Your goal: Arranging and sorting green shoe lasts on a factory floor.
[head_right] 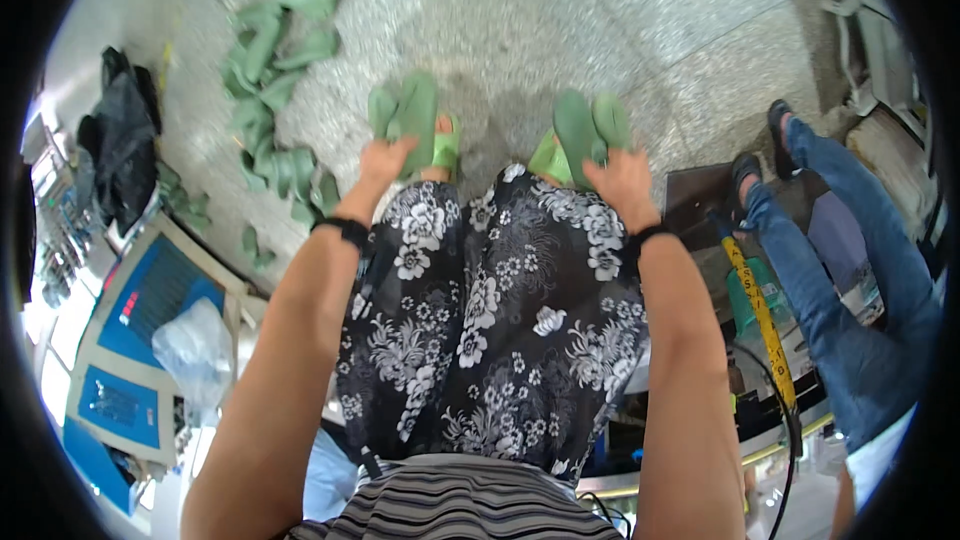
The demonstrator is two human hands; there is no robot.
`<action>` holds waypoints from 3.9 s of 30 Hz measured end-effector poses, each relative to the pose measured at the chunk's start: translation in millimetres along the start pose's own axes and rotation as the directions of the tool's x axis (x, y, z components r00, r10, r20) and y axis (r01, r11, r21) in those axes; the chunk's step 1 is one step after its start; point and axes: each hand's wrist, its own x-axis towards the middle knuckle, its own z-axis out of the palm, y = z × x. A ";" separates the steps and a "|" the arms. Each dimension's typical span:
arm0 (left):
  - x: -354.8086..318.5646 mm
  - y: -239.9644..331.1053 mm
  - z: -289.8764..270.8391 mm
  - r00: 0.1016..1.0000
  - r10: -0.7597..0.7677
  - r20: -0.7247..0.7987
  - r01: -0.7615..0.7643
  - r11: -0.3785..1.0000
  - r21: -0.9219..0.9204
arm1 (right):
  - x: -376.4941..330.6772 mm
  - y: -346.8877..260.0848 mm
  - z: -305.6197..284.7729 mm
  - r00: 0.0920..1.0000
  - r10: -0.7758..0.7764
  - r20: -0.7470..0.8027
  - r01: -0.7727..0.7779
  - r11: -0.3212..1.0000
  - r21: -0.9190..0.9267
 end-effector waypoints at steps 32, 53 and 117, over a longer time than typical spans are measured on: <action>-444.2 31.8 -117.3 0.435 0.796 0.421 -0.772 0.089 0.629 | -744.4 -128.6 -38.2 0.431 0.902 -0.013 -0.496 0.249 0.832; -963.4 -161.9 425.6 -0.203 -0.252 0.946 -0.869 -0.399 -0.293 | -1108.2 -98.6 164.2 -0.552 0.740 0.384 -0.050 -0.489 0.871; -975.0 -221.9 621.5 -0.619 -0.333 0.711 -0.268 -0.762 -0.589 | -1292.6 45.0 238.9 -0.286 0.837 0.467 0.847 -0.008 0.532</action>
